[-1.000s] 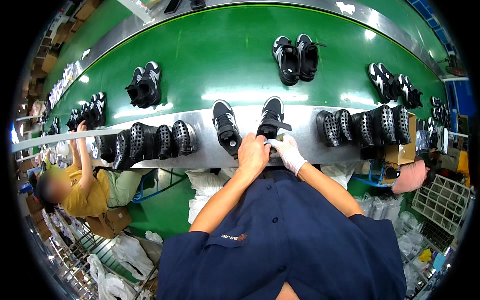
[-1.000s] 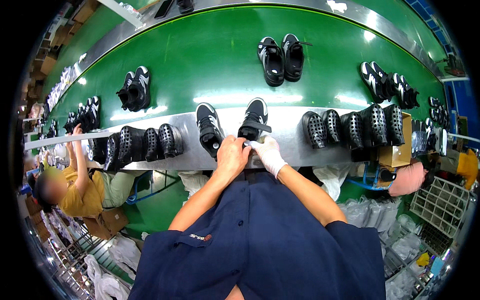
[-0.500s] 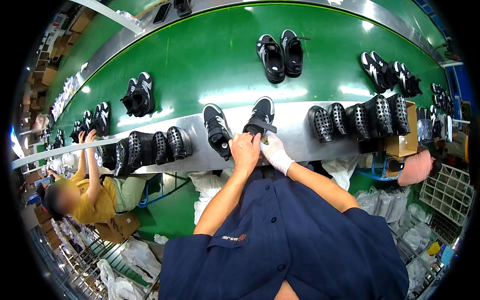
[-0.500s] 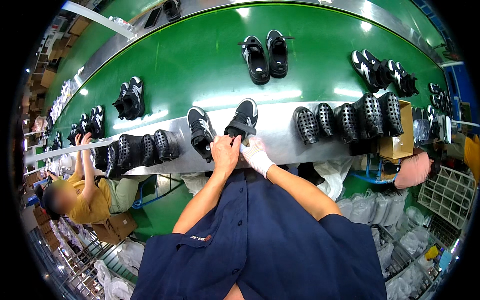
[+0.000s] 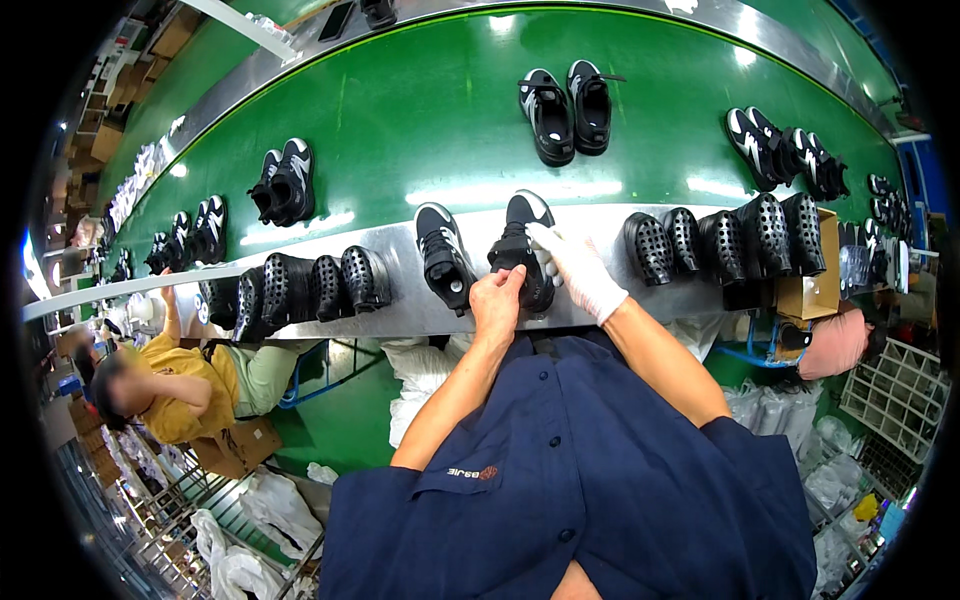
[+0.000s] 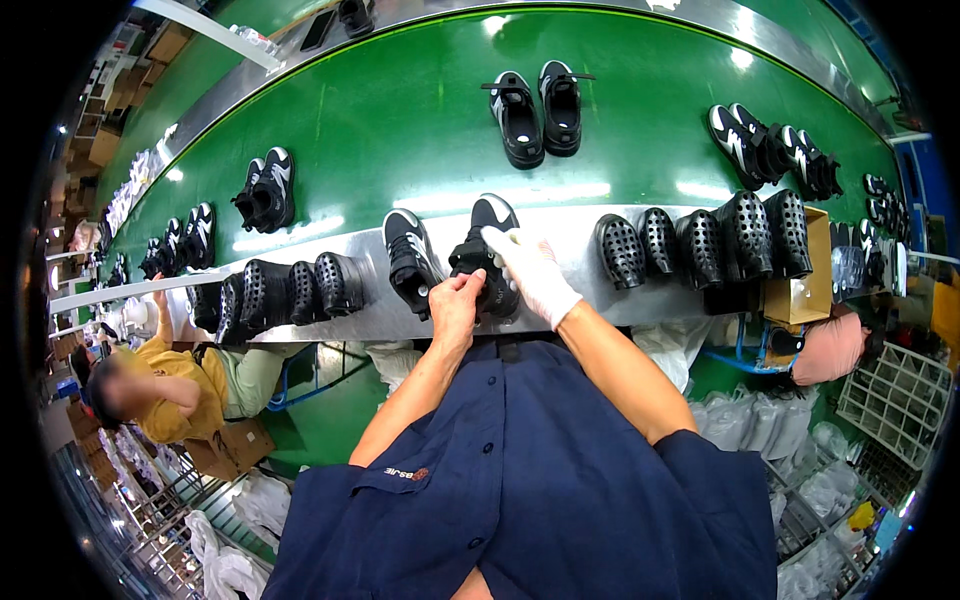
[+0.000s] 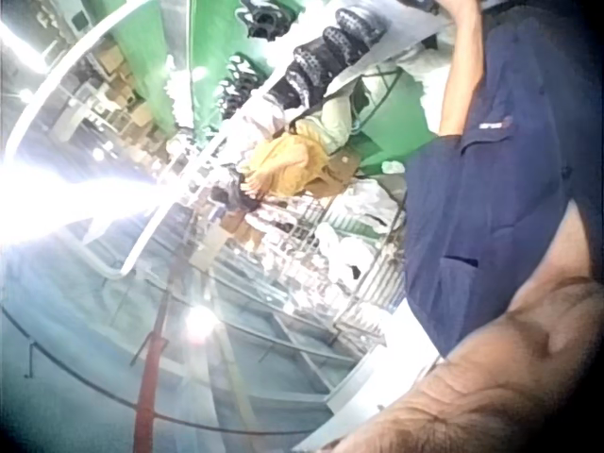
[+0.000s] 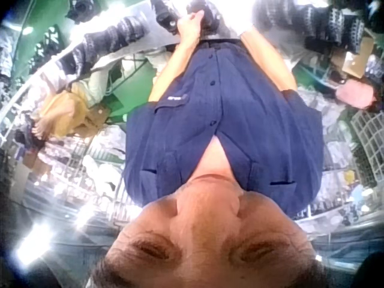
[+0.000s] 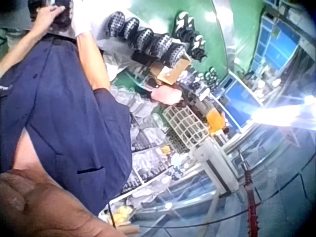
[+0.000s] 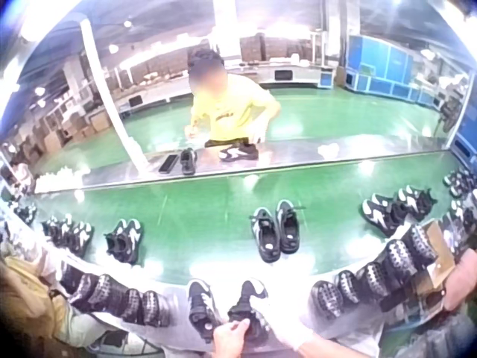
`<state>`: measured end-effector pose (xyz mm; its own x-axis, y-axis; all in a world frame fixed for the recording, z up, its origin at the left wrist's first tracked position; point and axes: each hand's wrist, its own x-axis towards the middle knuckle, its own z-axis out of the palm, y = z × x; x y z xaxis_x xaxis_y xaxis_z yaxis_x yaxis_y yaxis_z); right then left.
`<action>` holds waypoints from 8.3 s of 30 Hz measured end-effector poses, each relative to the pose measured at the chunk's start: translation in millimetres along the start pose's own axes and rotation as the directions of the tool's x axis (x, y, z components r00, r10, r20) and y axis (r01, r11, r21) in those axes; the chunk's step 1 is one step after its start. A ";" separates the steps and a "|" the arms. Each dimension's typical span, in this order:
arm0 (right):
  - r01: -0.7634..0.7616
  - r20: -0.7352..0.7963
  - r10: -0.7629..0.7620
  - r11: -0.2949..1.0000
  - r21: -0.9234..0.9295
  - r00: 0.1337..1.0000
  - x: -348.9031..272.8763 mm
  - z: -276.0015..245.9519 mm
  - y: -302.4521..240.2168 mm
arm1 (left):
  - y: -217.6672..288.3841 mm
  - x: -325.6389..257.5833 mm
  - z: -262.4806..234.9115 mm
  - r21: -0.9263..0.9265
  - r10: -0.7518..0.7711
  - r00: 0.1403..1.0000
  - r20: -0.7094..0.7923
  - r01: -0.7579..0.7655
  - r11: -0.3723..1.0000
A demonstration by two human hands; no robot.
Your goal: The person handles black shoes on a conveyor belt, turning them over to check different sides and then places them into a large white bag.
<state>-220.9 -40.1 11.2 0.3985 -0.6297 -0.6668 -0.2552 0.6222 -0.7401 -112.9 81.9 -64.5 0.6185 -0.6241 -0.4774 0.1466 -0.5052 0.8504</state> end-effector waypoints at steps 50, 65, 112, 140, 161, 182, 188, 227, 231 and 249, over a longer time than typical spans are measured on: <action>0.430 0.220 -0.730 0.111 -0.896 0.647 -5.4 -19.9 62.4 | 5.2 5.2 13.5 0.508 0.276 0.938 0.210 -0.346 0.789; 0.025 -0.102 -0.312 0.378 -0.925 0.945 -3.1 -7.7 72.3 | 41.7 -44.8 -97.1 0.765 0.631 0.720 0.288 -0.569 0.300; -0.224 -0.782 -0.514 0.765 -0.604 0.351 -161.7 -122.9 119.5 | 154.0 168.9 104.9 0.712 0.329 0.727 0.602 -0.676 0.190; 0.277 -0.277 -0.325 0.940 -0.198 0.904 -201.5 -69.9 6.5 | 147.9 -18.6 21.3 -0.141 0.150 0.306 0.940 -0.051 0.989; -0.167 -0.265 -0.205 0.398 -0.902 0.942 -52.0 -9.3 11.3 | 86.9 68.6 46.8 0.192 0.403 0.290 0.868 -0.944 0.267; -0.135 -0.348 -0.458 0.435 -0.890 0.818 36.3 -45.3 78.6 | 44.0 26.0 53.0 0.569 0.276 0.861 0.428 -0.494 0.657; -0.111 -0.266 -0.392 0.375 -0.920 0.881 31.1 -43.7 70.4 | 40.5 -28.2 -69.7 0.753 0.412 0.904 0.115 -0.350 0.557; -0.315 0.549 0.164 0.929 0.193 0.819 -83.8 63.8 11.5 | 102.9 -26.1 -107.7 -0.344 0.315 0.944 0.100 -0.264 0.901; 0.341 0.168 -0.297 0.799 -0.495 0.940 -98.7 56.2 22.9 | 74.6 1.9 -94.0 -0.387 0.170 0.897 0.408 0.001 0.922; 0.019 -0.030 -0.218 0.219 -0.976 0.976 -77.4 33.6 -18.9 | 67.4 55.4 -46.1 0.495 0.587 0.768 0.255 -0.625 0.604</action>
<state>-217.3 12.5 79.7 0.4179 -0.7637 -0.4920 -0.9078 -0.3296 -0.2595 -33.2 40.8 -23.4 0.3644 -0.9281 0.0761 -0.6801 -0.2094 0.7026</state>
